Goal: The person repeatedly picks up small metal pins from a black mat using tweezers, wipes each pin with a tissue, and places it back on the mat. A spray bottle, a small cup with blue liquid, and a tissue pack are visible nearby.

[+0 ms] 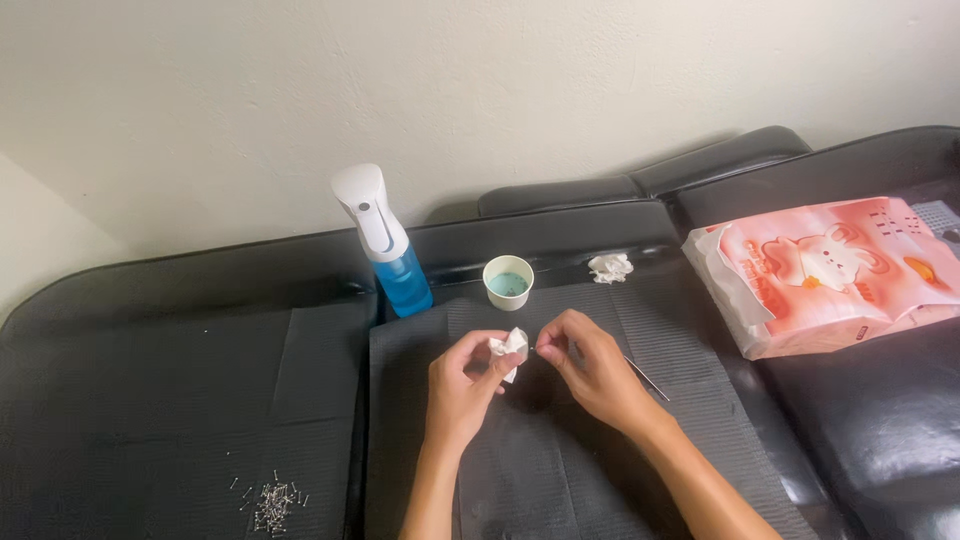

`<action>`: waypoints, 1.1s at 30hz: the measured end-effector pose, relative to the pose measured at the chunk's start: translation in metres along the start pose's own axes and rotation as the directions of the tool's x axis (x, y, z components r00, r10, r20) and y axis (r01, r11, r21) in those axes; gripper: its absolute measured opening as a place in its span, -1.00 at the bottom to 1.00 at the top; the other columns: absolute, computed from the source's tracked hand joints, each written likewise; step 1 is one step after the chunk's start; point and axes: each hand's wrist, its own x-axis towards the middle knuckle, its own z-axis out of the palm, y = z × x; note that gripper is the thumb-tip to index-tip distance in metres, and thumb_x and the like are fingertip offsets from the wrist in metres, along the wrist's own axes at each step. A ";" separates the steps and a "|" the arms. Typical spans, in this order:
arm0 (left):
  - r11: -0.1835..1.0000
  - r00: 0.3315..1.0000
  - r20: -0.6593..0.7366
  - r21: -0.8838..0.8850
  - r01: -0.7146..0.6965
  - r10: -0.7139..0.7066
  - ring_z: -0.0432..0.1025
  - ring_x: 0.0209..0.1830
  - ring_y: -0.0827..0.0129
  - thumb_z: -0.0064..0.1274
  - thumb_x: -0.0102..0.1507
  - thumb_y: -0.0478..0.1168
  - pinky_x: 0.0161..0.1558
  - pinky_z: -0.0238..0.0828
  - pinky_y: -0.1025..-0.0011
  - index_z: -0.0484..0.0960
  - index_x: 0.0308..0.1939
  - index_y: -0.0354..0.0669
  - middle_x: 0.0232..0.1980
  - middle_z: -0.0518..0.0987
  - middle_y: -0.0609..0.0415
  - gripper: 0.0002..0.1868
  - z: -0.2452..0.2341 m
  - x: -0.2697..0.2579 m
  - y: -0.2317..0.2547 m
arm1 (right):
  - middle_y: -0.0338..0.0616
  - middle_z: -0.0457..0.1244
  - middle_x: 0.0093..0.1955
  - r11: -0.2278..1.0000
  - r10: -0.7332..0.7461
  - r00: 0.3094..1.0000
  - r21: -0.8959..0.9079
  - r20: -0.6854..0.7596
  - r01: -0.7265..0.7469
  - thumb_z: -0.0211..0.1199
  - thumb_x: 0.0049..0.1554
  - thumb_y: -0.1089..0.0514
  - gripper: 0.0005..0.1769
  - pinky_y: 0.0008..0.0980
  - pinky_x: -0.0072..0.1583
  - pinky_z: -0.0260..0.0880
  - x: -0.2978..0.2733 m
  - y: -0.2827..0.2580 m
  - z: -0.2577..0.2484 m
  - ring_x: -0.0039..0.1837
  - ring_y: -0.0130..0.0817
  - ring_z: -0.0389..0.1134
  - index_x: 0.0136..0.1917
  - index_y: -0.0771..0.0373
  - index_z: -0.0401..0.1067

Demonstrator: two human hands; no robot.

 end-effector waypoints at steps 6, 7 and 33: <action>0.999 0.997 0.068 0.022 -0.038 0.037 0.64 -0.35 0.45 0.47 0.22 -0.08 -0.42 0.83 0.44 0.94 0.00 -0.11 -0.25 0.83 0.08 -0.68 0.007 -0.004 0.000 | -0.25 0.39 -0.03 0.995 -0.095 0.995 -0.005 0.022 0.095 0.20 0.43 0.11 -0.87 -0.30 0.12 0.35 -0.004 -0.006 0.008 0.03 -0.29 0.36 0.03 0.09 0.50; 0.999 0.997 0.069 0.023 -0.039 0.038 0.64 -0.35 0.45 0.47 0.22 -0.08 -0.42 0.83 0.44 0.94 0.00 -0.11 -0.25 0.83 0.08 -0.68 0.006 -0.003 -0.001 | -0.25 0.39 -0.03 0.995 -0.096 0.995 -0.004 0.020 0.096 0.20 0.43 0.11 -0.87 -0.30 0.12 0.35 -0.004 -0.004 0.009 0.03 -0.29 0.36 0.03 0.09 0.50; 0.998 0.997 0.063 0.029 -0.049 0.047 0.56 -0.37 0.52 0.39 0.28 0.01 -0.36 0.64 0.47 0.92 0.01 -0.06 -0.28 0.81 0.18 -0.67 0.004 0.001 -0.020 | -0.24 0.31 -0.04 0.979 -0.201 0.971 -0.001 -0.130 0.203 0.10 0.43 0.22 -0.87 -0.28 0.11 0.32 -0.006 -0.005 0.018 0.00 -0.28 0.30 -0.01 0.12 0.36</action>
